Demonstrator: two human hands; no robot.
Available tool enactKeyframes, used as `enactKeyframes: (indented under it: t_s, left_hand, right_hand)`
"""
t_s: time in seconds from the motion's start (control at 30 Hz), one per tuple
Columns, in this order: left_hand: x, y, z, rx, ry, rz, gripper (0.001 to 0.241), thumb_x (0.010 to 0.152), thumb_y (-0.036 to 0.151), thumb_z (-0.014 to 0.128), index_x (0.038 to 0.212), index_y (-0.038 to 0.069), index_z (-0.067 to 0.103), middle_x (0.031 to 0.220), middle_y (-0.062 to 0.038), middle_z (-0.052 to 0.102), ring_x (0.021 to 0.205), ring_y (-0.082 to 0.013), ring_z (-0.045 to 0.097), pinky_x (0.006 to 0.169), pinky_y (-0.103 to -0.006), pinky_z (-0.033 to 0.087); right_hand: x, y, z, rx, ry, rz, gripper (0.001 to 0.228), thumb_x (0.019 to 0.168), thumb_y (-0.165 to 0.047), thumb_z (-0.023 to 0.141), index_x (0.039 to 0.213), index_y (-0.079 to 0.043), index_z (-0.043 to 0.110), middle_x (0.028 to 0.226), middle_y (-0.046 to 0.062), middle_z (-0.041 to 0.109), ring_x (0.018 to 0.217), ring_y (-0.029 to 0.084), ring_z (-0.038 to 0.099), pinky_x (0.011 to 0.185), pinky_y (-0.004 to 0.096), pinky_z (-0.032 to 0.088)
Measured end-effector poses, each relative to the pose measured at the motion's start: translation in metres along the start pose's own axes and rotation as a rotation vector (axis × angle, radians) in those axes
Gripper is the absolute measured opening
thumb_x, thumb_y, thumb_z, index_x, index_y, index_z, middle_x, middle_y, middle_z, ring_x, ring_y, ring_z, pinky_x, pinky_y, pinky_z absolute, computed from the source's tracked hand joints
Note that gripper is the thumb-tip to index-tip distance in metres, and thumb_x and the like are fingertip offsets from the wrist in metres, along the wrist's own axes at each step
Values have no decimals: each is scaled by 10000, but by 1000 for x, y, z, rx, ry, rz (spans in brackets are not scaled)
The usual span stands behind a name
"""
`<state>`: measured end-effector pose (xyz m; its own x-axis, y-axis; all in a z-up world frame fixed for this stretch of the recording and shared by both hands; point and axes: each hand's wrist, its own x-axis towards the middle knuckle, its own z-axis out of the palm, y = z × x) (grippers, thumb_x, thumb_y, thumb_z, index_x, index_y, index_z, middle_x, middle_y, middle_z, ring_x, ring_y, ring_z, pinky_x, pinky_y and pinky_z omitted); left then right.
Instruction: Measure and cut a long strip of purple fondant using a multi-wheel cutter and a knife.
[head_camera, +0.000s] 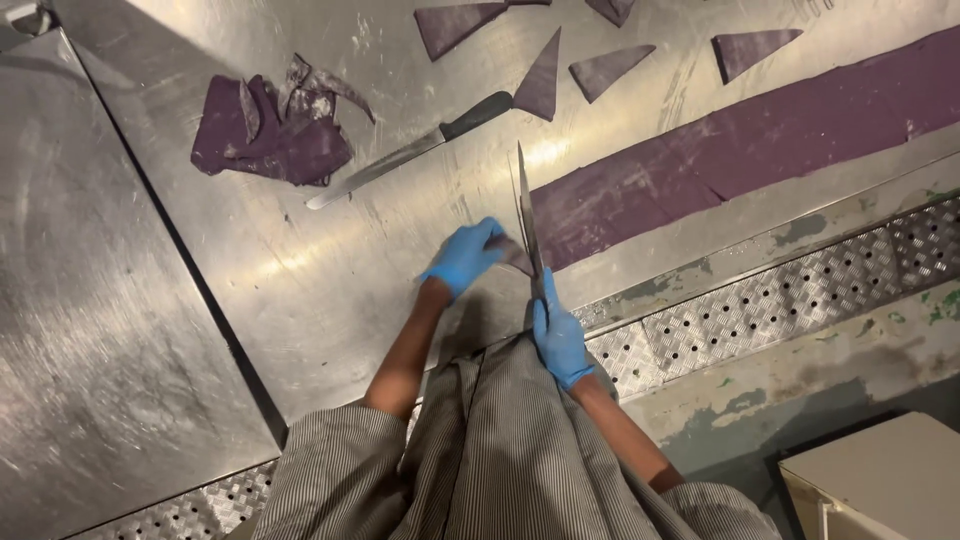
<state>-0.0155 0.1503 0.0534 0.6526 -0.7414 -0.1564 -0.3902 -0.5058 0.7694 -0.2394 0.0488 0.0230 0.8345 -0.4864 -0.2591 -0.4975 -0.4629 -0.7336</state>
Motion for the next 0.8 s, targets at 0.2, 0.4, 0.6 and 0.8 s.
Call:
enactKeyframes:
  t_s: [0.2,0.4,0.6,0.8]
  left_hand:
    - [-45,25,-60,-300,-336,-190,276,889,164,654,1132,34,657,923,-136,721,842,-211,692,800,-371,556]
    - [-37,-13,-70,-414,-222,-407,447,860,199,668,1293,113,599,1097,-84,694,932,-179,692,825,-337,593]
    - [-52,-11,45,-69,568,-9,547,863,291,824,1313,60,616,1211,-145,664,1116,-323,639,1003,-407,501]
    - [-46,42,138,226,429,-140,578,762,289,833,1271,111,625,1167,-92,598,1121,-313,567,1000,-459,461]
  right_hand:
    - [-11,9,-30,134,-42,6,640,1041,-234,504,1627,-144,263,703,223,667,573,337,689,558,438,536]
    - [3,10,-91,93,-8,-43,636,1057,-172,515,1646,-149,275,721,181,651,537,263,602,525,416,501]
    - [48,35,-119,-106,-228,-242,635,1030,-165,564,1616,-170,320,716,219,638,500,335,575,536,470,443]
    - [66,43,-131,-147,-392,-303,629,1030,-181,573,1613,-179,337,613,240,555,496,390,559,542,491,421]
